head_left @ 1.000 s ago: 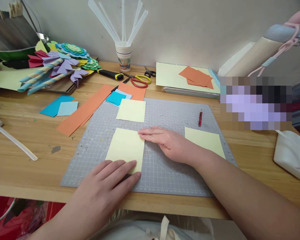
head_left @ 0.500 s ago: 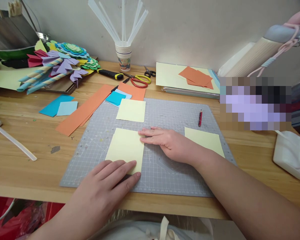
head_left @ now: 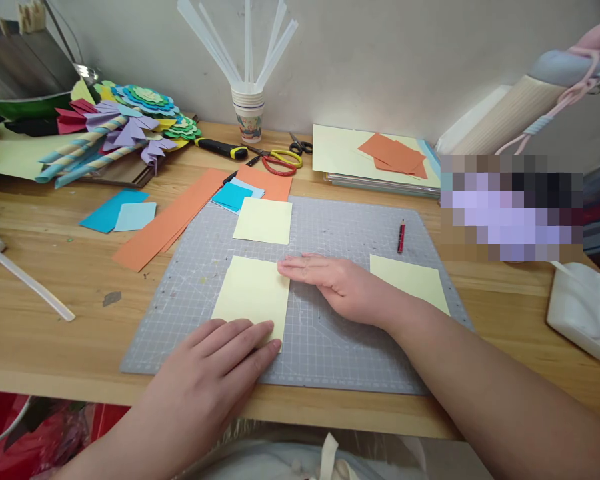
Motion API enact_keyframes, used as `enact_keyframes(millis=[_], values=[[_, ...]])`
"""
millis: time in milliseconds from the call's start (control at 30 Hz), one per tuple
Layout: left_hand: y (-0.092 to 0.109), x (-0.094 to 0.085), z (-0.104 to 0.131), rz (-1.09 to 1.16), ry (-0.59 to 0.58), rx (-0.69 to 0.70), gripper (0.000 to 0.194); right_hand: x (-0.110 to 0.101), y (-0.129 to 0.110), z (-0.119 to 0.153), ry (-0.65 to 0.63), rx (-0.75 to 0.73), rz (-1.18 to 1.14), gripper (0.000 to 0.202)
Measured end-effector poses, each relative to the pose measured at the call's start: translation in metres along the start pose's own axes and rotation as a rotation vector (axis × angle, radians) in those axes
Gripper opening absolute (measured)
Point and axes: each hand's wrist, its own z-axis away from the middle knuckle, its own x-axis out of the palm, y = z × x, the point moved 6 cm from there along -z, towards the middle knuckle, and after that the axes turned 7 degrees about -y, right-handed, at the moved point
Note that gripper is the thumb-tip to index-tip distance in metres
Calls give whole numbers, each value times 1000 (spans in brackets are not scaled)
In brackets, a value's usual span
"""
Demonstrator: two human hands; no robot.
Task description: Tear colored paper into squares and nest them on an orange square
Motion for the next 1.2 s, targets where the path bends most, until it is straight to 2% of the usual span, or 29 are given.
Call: enact_keyframes(millis=[100, 233, 400, 467, 600, 900, 1000, 1200], values=[[0, -1, 0, 3, 17, -11, 30, -2, -7, 0, 5, 4, 17, 49], [0, 0, 0, 8, 23, -15, 30, -2, -16, 1, -23, 49, 155, 36], [1, 0, 1, 8, 9, -13, 30, -9, -22, 6, 108, 104, 313, 34], [1, 0, 1, 11, 12, -12, 30, -8, -28, 6, 133, 39, 302, 33], [0, -1, 2, 20, 33, -19, 28, 0, -37, 2, 53, -75, 219, 31], [0, 5, 8, 31, -45, -26, 34, 1, -33, 1, 27, -60, 164, 31], [4, 3, 6, 11, -17, -32, 33, 1, -33, 1, 30, -66, 155, 31], [7, -8, 3, -38, 143, -205, 20, 2, -33, 1, 25, -64, 135, 30]])
